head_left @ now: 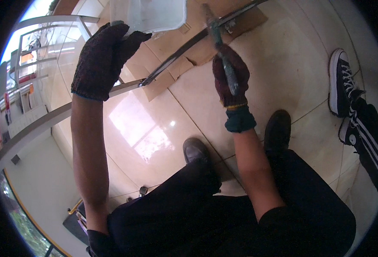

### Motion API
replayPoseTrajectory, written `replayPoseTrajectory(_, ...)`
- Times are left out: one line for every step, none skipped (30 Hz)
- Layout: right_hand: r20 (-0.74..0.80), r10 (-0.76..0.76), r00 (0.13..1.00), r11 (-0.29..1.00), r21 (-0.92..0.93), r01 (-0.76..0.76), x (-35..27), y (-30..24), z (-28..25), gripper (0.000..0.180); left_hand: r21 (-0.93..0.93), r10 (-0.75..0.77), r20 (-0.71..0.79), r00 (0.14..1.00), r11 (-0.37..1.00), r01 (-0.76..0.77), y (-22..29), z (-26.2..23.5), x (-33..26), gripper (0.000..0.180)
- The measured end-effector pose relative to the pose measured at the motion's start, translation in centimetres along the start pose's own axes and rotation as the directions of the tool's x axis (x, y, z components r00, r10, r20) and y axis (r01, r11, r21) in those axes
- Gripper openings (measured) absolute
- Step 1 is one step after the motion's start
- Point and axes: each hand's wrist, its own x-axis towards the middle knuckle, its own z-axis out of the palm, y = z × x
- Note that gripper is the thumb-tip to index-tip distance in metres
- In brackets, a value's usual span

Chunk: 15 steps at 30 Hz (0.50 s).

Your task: The person sits on the floor and paints a white metal frame using a paintbrush and a small container of white paint. They repeatedly dip the brush into the paint and apply it to the frame's edges and surfaces.

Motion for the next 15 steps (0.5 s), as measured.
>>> replayPoseTrajectory(0.035,0.028,0.999,0.999,0.039,-0.030,-0.7,-0.8,-0.4,0.031,0.012,-0.026,0.008,1.000,1.000,0.026,0.1,0.1,0.0,0.025)
replayPoseTrajectory(0.070,0.054,0.996,0.995,0.082,-0.059,-0.9,-1.4,-0.5,0.031,0.004,-0.028,0.008,1.000,1.000,0.028,-0.1,0.0,-0.1,0.024)
replayPoseTrajectory(0.054,-0.061,0.997,0.998,0.013,0.060,-0.7,-1.2,-1.1,0.030,-0.003,-0.031,0.008,0.999,1.000,0.031,-0.4,0.0,-0.2,0.024)
replayPoseTrajectory(0.032,-0.014,0.999,0.991,-0.131,0.018,-0.9,-0.9,-1.6,0.030,-0.010,-0.034,0.007,0.999,0.999,0.035,-0.6,0.0,-0.3,0.024)
replayPoseTrajectory(-0.080,0.010,0.997,0.999,0.034,-0.007,-0.7,0.1,-1.4,0.027,0.013,-0.024,0.018,1.000,1.000,0.023,-0.5,-0.4,-0.4,0.024)
replayPoseTrajectory(-0.186,0.048,0.981,0.983,0.183,-0.013,-0.1,0.8,-1.3,0.025,0.020,-0.006,0.030,1.000,1.000,0.006,-0.4,-0.3,-0.4,0.025)
replayPoseTrajectory(-0.162,0.157,0.974,0.985,0.097,-0.143,0.4,1.1,-2.0,0.026,0.028,0.010,0.042,0.999,1.000,-0.011,-0.4,-0.2,-0.5,0.025)
replayPoseTrajectory(-0.152,0.101,0.983,0.993,0.080,-0.090,1.3,1.2,-2.3,0.026,0.040,0.018,0.020,1.000,0.999,-0.018,-0.5,0.1,-0.4,0.025)
replayPoseTrajectory(-0.142,0.045,0.989,0.997,0.074,-0.035,2.3,1.6,-2.1,0.026,0.061,0.023,-0.005,1.000,0.998,-0.023,-0.7,0.3,-0.5,0.026)
replayPoseTrajectory(-0.131,-0.012,0.991,0.998,0.067,0.021,3.0,1.9,-1.9,0.026,0.081,0.029,-0.031,0.999,0.996,-0.026,-0.9,0.5,-0.5,0.026)
replayPoseTrajectory(-0.054,-0.085,0.995,0.990,-0.117,0.078,2.7,2.5,-1.6,0.028,0.069,0.035,-0.025,0.999,0.997,-0.033,-0.9,0.3,-0.3,0.027)
replayPoseTrajectory(-0.013,-0.001,1.000,0.996,-0.088,0.000,2.0,1.4,-0.9,0.029,0.055,0.040,-0.017,0.999,0.998,-0.039,-1.1,0.2,-0.2,0.028)
replayPoseTrajectory(0.027,-0.006,1.000,0.992,-0.122,0.009,1.2,0.6,-0.1,0.030,0.040,0.045,-0.009,0.999,0.998,-0.045,-1.2,0.1,-0.1,0.029)
replayPoseTrajectory(0.068,-0.006,0.998,0.987,-0.157,0.017,0.3,-0.1,0.5,0.030,0.067,0.030,0.009,1.000,0.997,-0.030,-1.0,0.0,-0.1,0.030)
replayPoseTrajectory(0.108,0.032,0.994,0.991,-0.135,-0.017,-0.7,-1.0,1.0,0.030,0.093,0.014,0.027,1.000,0.996,-0.017,-0.6,-0.1,0.1,0.031)
